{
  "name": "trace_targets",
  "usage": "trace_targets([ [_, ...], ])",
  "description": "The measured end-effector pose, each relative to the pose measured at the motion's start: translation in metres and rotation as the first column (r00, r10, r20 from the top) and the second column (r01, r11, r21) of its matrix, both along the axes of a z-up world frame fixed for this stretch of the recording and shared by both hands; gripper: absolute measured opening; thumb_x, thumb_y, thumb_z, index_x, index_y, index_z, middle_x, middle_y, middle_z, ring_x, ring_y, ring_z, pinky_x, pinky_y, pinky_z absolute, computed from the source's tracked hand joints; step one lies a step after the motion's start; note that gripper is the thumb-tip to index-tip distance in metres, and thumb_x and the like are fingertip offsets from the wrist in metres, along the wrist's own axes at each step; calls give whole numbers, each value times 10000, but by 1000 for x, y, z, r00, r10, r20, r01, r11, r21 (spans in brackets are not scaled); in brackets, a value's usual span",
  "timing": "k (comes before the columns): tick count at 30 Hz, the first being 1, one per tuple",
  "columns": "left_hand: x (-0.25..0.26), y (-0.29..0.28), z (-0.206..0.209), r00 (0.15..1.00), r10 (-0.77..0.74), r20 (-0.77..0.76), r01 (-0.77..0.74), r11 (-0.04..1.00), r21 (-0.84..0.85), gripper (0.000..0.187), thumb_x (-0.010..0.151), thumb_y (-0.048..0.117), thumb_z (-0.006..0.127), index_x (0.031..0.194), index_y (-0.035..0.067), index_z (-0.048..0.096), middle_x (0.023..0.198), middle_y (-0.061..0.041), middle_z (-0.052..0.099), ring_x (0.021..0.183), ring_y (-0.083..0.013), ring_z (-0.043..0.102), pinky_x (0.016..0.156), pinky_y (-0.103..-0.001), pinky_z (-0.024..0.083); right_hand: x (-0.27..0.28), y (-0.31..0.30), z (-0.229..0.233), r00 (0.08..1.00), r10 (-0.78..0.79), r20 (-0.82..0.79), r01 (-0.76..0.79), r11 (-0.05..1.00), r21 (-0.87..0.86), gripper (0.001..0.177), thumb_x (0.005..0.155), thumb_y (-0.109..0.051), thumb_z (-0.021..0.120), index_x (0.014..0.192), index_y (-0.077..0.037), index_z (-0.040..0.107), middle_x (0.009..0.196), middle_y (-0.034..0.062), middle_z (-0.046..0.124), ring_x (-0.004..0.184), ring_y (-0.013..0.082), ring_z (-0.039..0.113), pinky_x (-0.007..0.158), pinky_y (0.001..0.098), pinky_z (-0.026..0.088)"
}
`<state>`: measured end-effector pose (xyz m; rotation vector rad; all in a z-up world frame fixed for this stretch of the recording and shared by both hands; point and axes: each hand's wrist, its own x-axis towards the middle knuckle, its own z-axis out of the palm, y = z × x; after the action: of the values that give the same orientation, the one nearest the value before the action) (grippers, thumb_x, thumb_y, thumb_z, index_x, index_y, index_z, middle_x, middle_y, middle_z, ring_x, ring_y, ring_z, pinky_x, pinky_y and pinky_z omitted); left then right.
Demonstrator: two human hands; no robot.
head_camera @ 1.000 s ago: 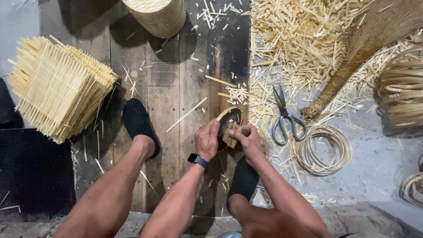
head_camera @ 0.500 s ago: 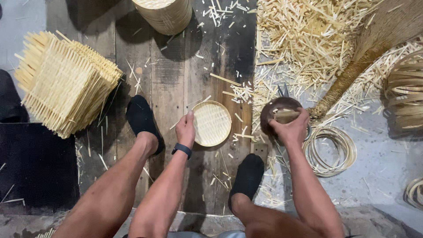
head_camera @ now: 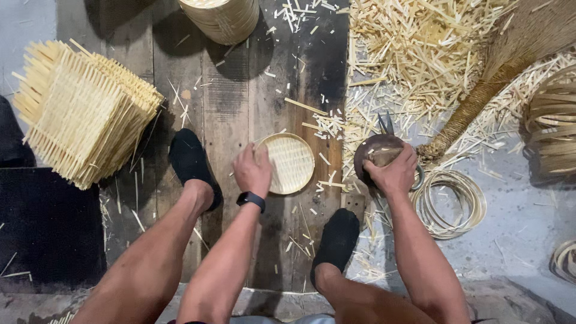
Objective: The person weaves a circular bamboo lid by placing a pre-formed ring onto a flat woven mat, pressing it down, and trimming the excess bamboo strips with shears. The person repeats this process for a second lid and stacks the finished pieces.
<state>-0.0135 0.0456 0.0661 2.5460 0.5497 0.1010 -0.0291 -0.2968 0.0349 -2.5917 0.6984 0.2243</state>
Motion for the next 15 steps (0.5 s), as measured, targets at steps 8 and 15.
trace_targets([
  [8, -33, -89, -24, 905, -418, -75, 425, 895, 139, 656, 851, 457, 719, 1259, -43, 596, 1473, -252, 478, 1362, -443, 371, 1066, -630, 276, -2, 2, -4, 996, 1, 88, 1, 1000, -28, 1087, 623, -469, 919, 1450, -30, 366, 1420, 227, 454, 1342, 424, 438, 1054, 544, 432],
  [15, -39, -61, -29, 832, -551, -68, 555, 824, 111, 438, 837, 157, 646, 1268, 81, 667, 1440, -102, 579, 1359, -324, 481, 1152, -546, 322, 0, 6, 3, 998, -21, 56, 23, 999, -29, 1086, 593, -477, 911, 1450, -53, 394, 1426, 230, 476, 1333, 425, 453, 1060, 545, 430],
])
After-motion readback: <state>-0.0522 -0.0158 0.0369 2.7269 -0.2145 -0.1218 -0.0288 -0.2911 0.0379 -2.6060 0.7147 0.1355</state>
